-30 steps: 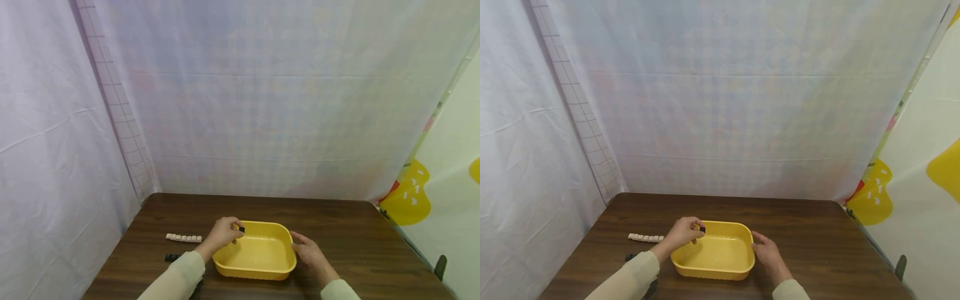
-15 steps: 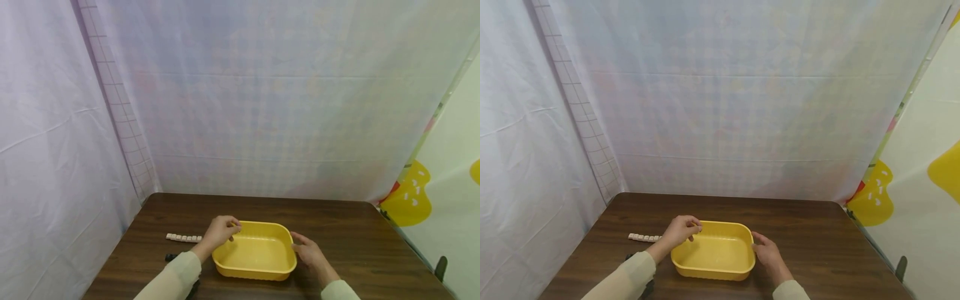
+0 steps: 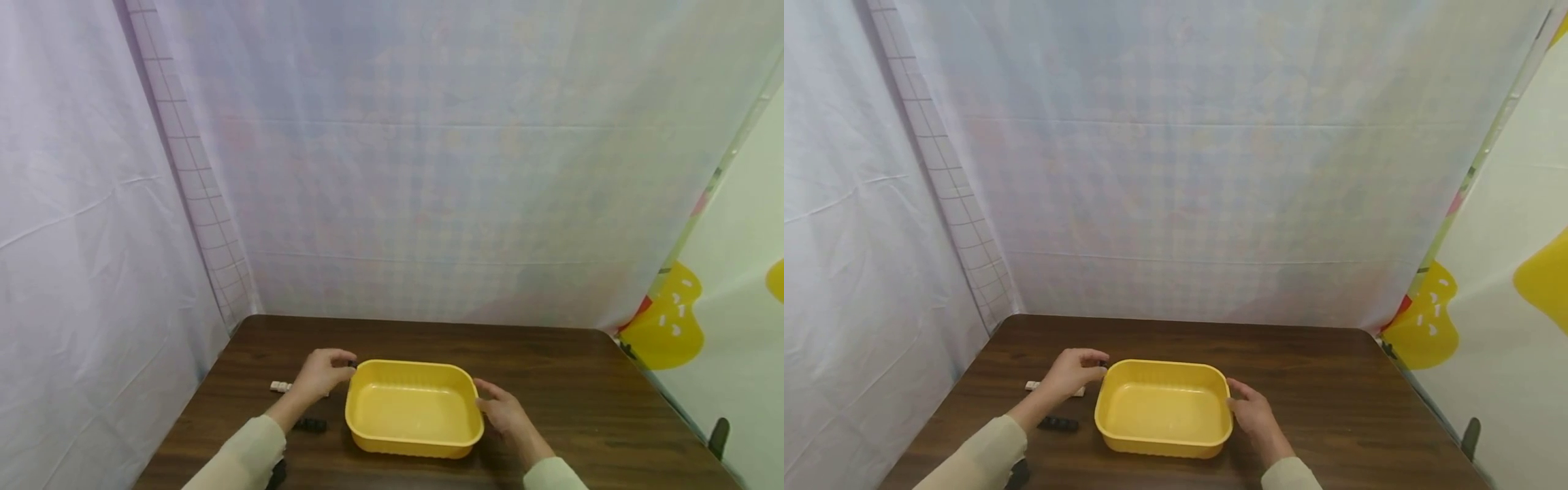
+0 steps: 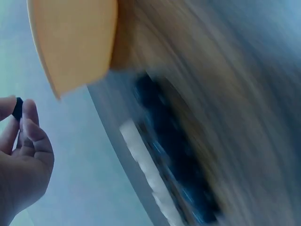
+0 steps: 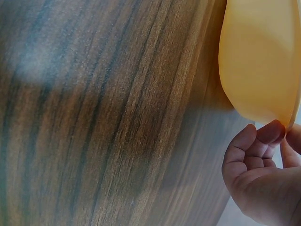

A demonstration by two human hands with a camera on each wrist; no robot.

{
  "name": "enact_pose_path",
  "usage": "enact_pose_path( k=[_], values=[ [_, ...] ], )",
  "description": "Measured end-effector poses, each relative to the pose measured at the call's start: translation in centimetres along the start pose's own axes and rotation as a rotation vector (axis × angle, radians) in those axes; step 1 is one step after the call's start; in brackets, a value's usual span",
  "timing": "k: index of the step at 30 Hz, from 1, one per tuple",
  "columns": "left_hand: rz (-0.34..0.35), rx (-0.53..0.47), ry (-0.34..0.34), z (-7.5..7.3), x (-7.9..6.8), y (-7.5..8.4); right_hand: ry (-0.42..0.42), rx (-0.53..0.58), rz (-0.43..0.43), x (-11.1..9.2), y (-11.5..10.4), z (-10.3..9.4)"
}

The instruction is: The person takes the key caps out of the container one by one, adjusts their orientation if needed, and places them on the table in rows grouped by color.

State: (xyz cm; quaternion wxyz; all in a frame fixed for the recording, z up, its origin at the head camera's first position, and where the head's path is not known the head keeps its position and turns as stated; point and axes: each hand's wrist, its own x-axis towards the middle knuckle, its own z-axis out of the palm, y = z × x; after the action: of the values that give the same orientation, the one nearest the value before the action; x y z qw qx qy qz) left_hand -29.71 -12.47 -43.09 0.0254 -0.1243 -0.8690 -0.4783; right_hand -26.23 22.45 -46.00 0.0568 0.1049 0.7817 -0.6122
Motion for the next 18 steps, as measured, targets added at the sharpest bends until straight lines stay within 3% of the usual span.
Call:
enact_pose_path(
  k=[8, 18],
  values=[
    [-0.044, 0.045, 0.103, -4.3, -1.9, -3.0, 0.003, 0.016, 0.009, 0.0, 0.0, -0.1],
    [-0.094, 0.190, 0.120, -8.7, -5.1, -7.1, 0.010, 0.052, 0.000, 0.2, 0.3, 0.0]
  ],
)
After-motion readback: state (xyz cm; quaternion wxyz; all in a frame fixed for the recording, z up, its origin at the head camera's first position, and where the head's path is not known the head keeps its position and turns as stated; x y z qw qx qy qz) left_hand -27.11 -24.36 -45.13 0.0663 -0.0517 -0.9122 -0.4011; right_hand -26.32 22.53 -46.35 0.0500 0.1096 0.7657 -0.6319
